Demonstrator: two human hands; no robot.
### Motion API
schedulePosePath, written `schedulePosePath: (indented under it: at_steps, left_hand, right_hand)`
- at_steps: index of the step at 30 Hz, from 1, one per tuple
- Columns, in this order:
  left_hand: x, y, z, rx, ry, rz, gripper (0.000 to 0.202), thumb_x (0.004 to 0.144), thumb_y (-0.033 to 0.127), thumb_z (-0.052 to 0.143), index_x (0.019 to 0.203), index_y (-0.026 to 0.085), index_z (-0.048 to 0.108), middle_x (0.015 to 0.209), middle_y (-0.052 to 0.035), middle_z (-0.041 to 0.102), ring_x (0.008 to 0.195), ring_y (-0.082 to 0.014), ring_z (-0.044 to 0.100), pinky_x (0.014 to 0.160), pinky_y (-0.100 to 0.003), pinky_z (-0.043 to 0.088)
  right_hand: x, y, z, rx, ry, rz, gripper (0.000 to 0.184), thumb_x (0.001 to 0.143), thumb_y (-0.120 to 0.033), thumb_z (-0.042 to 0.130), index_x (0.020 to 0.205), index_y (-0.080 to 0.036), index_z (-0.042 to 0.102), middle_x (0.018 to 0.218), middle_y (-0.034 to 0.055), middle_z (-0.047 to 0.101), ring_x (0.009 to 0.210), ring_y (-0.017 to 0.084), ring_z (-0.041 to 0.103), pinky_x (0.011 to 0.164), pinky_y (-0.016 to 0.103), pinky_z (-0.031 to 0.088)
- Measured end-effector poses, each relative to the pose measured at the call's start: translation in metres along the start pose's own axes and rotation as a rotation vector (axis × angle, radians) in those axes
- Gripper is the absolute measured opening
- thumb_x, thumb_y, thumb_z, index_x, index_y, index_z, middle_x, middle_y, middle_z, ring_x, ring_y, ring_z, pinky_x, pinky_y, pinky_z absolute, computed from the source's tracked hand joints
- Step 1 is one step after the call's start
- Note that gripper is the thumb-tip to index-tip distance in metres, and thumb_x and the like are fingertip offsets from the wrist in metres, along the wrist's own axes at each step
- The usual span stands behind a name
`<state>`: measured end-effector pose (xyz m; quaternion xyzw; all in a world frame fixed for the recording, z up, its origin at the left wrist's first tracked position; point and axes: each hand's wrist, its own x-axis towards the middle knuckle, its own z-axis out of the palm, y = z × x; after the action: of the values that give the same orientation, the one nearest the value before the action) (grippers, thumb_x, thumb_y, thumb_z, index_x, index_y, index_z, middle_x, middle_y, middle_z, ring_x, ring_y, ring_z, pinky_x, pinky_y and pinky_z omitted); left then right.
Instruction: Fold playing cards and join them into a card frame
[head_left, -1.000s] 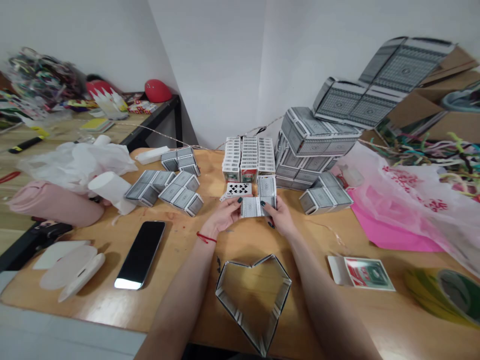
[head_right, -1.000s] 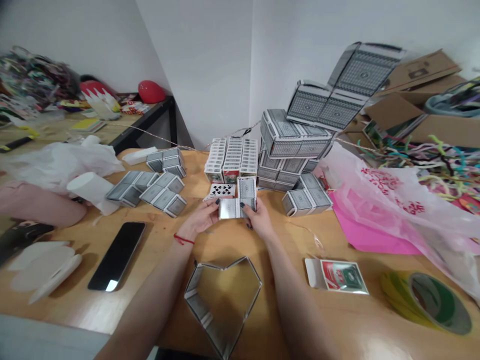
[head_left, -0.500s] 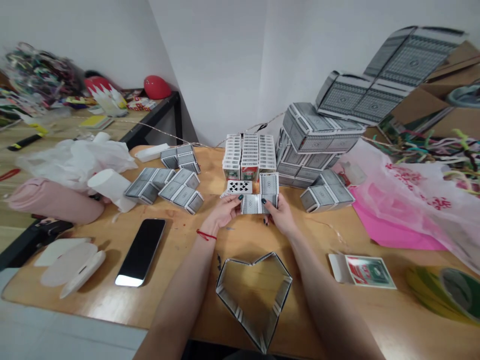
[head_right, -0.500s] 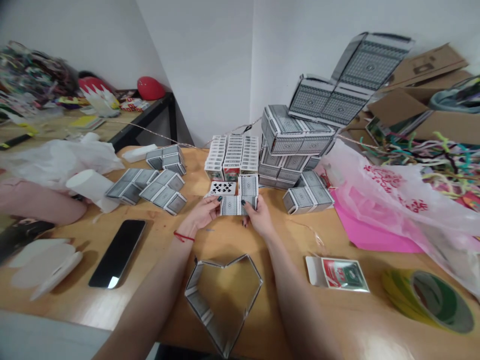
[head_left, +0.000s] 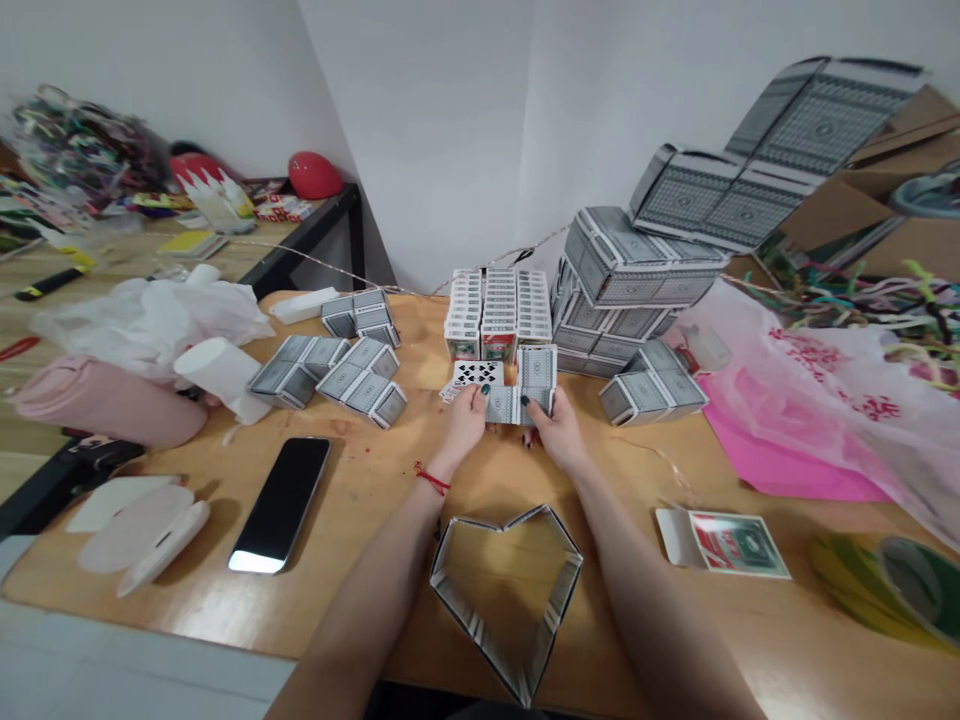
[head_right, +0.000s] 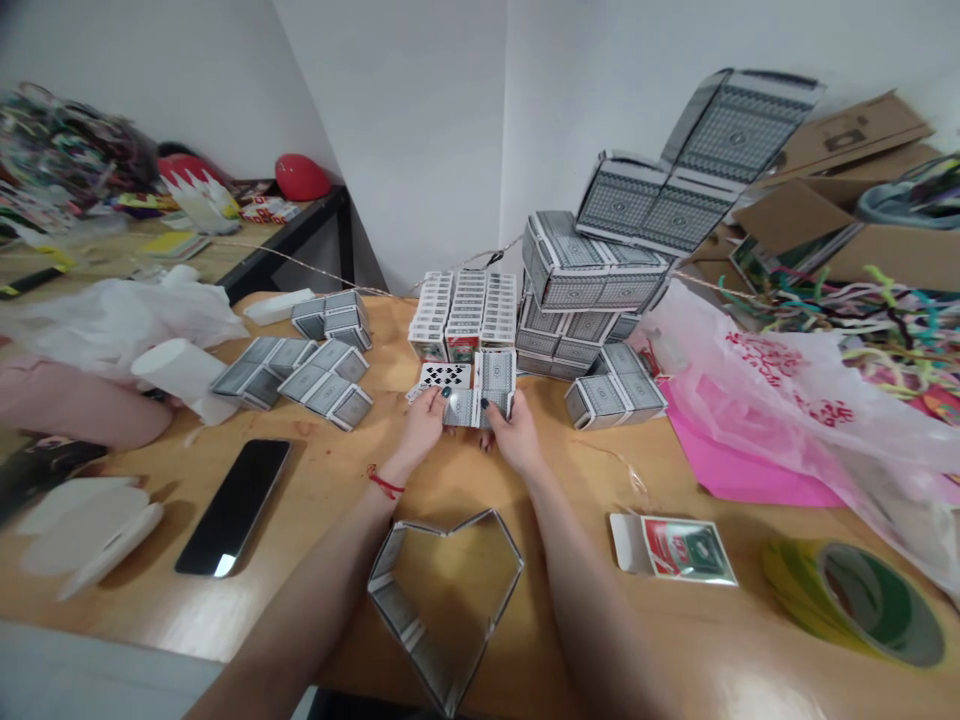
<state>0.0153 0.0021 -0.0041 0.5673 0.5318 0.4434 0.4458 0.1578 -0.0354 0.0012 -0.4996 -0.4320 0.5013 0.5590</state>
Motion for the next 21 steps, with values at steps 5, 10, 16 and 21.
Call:
schedulePosePath:
  at_steps: [5,10,16,21]
  left_hand:
    - [-0.0042,0.0022,0.004,0.195,0.099,0.16,0.025,0.083,0.023,0.036,0.058,0.017,0.037,0.056,0.0024,0.041,0.054,-0.0097,0.038,0.051,-0.022,0.029]
    - [-0.0077,0.0058,0.0032,0.241,0.128,0.176,0.034,0.084,0.028,0.034,0.052,0.017,0.031,0.049,0.0031,0.037,0.049,-0.0091,0.034,0.048,-0.023,0.024]
    - [-0.0084,0.0035,0.0038,0.252,0.157,0.184,0.039,0.084,0.033,0.034,0.048,0.018,0.029,0.045,0.0038,0.032,0.046,-0.0089,0.031,0.046,-0.023,0.023]
    - [-0.0078,0.0027,0.0053,0.163,0.05,0.184,0.028,0.084,0.029,0.034,0.059,0.017,0.039,0.053,0.0028,0.04,0.05,-0.0095,0.037,0.049,-0.022,0.029]
  right_hand:
    - [-0.001,-0.0034,0.0007,0.012,-0.028,-0.007,0.028,0.072,-0.038,0.056,0.085,-0.022,0.037,0.056,-0.01,0.05,0.03,0.006,0.046,0.028,0.018,0.037]
    - [-0.0008,-0.0031,0.0001,0.012,-0.045,-0.023,0.026,0.074,-0.038,0.055,0.084,-0.022,0.037,0.055,-0.0097,0.05,0.031,0.006,0.046,0.028,0.017,0.035]
    - [0.0,0.0008,0.0021,0.037,-0.011,-0.034,0.025,0.073,-0.037,0.056,0.083,-0.022,0.038,0.056,-0.0096,0.049,0.031,0.006,0.044,0.029,0.019,0.035]
    - [0.0016,0.0001,0.0019,0.085,0.079,-0.034,0.025,0.071,-0.036,0.058,0.079,-0.022,0.039,0.055,-0.0096,0.048,0.032,0.006,0.044,0.03,0.019,0.036]
